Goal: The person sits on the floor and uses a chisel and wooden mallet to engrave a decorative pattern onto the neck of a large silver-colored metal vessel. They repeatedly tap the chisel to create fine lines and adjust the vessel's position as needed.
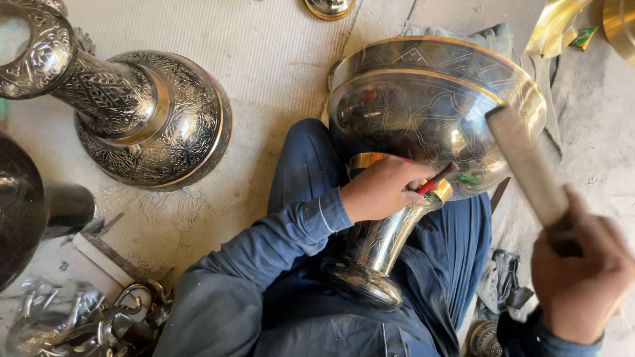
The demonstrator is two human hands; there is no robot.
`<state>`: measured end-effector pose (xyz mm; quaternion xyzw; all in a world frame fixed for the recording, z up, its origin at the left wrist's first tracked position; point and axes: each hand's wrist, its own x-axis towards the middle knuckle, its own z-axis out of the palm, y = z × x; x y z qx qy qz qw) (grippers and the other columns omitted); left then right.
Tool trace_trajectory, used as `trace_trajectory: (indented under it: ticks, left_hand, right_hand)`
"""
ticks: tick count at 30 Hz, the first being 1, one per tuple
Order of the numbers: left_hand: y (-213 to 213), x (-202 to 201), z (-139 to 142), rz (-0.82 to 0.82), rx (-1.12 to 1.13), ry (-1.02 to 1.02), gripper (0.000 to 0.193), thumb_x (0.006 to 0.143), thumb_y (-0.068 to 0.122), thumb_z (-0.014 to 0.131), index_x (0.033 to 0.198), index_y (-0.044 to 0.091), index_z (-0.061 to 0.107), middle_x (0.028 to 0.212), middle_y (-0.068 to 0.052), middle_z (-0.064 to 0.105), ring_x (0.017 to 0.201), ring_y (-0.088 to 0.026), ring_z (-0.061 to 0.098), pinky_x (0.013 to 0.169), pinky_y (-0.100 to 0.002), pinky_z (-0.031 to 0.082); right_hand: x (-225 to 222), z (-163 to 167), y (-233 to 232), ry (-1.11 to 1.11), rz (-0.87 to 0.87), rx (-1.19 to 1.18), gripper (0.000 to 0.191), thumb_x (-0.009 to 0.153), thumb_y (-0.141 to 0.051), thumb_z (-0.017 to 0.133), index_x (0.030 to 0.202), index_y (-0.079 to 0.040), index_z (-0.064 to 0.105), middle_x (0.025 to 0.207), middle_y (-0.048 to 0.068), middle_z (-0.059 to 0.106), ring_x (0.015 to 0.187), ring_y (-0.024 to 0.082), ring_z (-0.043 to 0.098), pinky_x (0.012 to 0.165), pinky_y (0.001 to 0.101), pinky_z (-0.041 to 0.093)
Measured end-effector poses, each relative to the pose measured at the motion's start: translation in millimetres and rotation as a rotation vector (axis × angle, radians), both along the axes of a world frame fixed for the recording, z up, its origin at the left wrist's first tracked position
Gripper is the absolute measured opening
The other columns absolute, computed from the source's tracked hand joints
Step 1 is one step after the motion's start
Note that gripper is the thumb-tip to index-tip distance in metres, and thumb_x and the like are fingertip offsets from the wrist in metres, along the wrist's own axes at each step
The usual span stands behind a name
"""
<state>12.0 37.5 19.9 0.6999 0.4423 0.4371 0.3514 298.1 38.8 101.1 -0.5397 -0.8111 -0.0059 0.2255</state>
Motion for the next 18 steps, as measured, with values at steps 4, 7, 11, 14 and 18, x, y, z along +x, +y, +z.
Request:
trace_trajectory:
  ticks: [4, 7, 11, 14, 18]
  left_hand:
    - [14, 1, 3, -0.185, 0.028, 0.048, 0.032, 0.075, 0.008, 0.082, 0.104, 0.006, 0.068, 0.078, -0.013, 0.066, 0.072, -0.032, 0.067, 0.066, -0.043, 0.049]
    - [25, 0, 6, -0.381, 0.007, 0.074, 0.031, 0.074, 0.009, 0.082, 0.102, 0.005, 0.068, 0.077, -0.013, 0.065, 0.073, -0.031, 0.067, 0.068, -0.043, 0.05]
    - [30, -1, 9, -0.471, 0.14, 0.06, 0.034, 0.075, 0.01, 0.083, 0.106, 0.005, 0.068, 0.081, -0.011, 0.066, 0.08, -0.032, 0.066, 0.071, -0.043, 0.049]
    - [31, -2, 11, -0.515, 0.011, 0.072, 0.034, 0.077, 0.01, 0.081, 0.108, 0.007, 0.069, 0.077, -0.009, 0.065, 0.07, -0.026, 0.066, 0.068, -0.042, 0.049]
    - [30, -3, 13, -0.461, -0.04, 0.085, 0.028, 0.077, 0.01, 0.083, 0.103, 0.008, 0.071, 0.078, -0.01, 0.068, 0.068, -0.025, 0.069, 0.066, -0.04, 0.051]
  right_hand:
    - [10, -45, -18, 0.229, -0.021, 0.062, 0.043, 0.091, 0.012, 0.076, 0.134, 0.004, 0.071, 0.107, 0.015, 0.069, 0.087, 0.018, 0.067, 0.076, 0.0283, 0.056]
    - [6, -78, -37, 0.386, -0.121, 0.073, 0.052, 0.085, 0.015, 0.075, 0.137, 0.009, 0.071, 0.097, 0.015, 0.066, 0.079, 0.019, 0.064, 0.071, 0.0295, 0.052]
    - [14, -94, -46, 0.427, -0.08, 0.057, 0.057, 0.081, 0.018, 0.073, 0.137, 0.011, 0.067, 0.099, 0.015, 0.066, 0.085, 0.02, 0.064, 0.075, 0.0284, 0.052]
    - [19, -94, -45, 0.39, -0.037, 0.117, 0.057, 0.082, 0.018, 0.072, 0.139, 0.012, 0.065, 0.11, 0.018, 0.069, 0.093, 0.021, 0.068, 0.08, 0.0276, 0.056]
    - [14, -82, -37, 0.352, -0.102, 0.081, 0.051, 0.09, 0.014, 0.077, 0.14, 0.006, 0.071, 0.109, 0.017, 0.072, 0.088, 0.02, 0.07, 0.076, 0.0281, 0.056]
